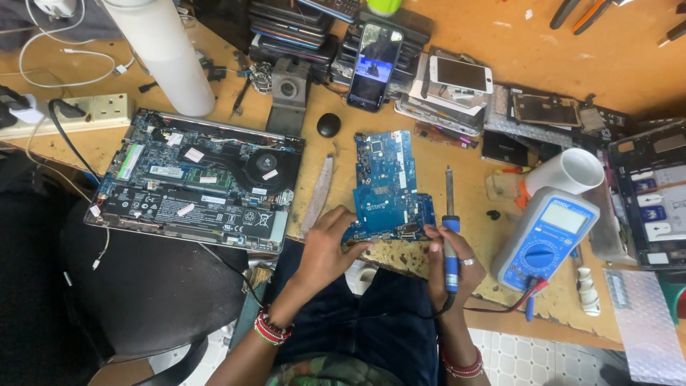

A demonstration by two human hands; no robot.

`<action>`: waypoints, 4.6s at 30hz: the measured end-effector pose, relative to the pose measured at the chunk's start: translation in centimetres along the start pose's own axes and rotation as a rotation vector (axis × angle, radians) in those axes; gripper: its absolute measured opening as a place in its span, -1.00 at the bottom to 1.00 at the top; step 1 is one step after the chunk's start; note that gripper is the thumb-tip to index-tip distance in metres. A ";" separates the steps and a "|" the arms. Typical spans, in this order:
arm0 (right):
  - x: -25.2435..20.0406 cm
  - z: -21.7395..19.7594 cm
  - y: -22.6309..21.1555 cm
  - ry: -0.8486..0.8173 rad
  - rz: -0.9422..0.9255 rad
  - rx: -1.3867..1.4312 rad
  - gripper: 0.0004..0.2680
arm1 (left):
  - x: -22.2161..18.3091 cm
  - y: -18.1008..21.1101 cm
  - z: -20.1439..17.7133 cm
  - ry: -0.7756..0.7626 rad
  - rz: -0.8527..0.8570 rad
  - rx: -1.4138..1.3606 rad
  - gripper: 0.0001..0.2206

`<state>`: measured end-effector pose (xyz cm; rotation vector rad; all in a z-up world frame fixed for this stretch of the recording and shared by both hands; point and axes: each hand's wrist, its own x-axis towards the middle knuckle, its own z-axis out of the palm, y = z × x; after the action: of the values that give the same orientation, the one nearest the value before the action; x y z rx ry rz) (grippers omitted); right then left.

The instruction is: Soldering electronic components onto a laptop motherboard at a repair bench.

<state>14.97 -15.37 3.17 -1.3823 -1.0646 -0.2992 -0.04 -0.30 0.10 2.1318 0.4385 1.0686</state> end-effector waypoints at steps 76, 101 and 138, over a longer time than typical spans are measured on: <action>-2.5 -0.9 3.6 0.023 -0.018 -0.260 -0.89 | 13.4 -7.6 -4.3 -0.515 0.108 0.613 -0.71; -2.1 -1.1 2.9 -0.042 -0.096 -0.119 -0.86 | 7.4 3.5 -1.9 -0.322 -0.160 -0.342 -0.90; -2.1 -0.6 -0.1 -0.227 0.003 0.072 -0.89 | 0.6 6.1 1.0 -0.036 -0.194 -0.589 -0.91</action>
<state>14.03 -16.78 1.78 -1.3760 -1.2478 -0.1014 1.06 -4.68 4.37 1.5512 0.2627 0.9071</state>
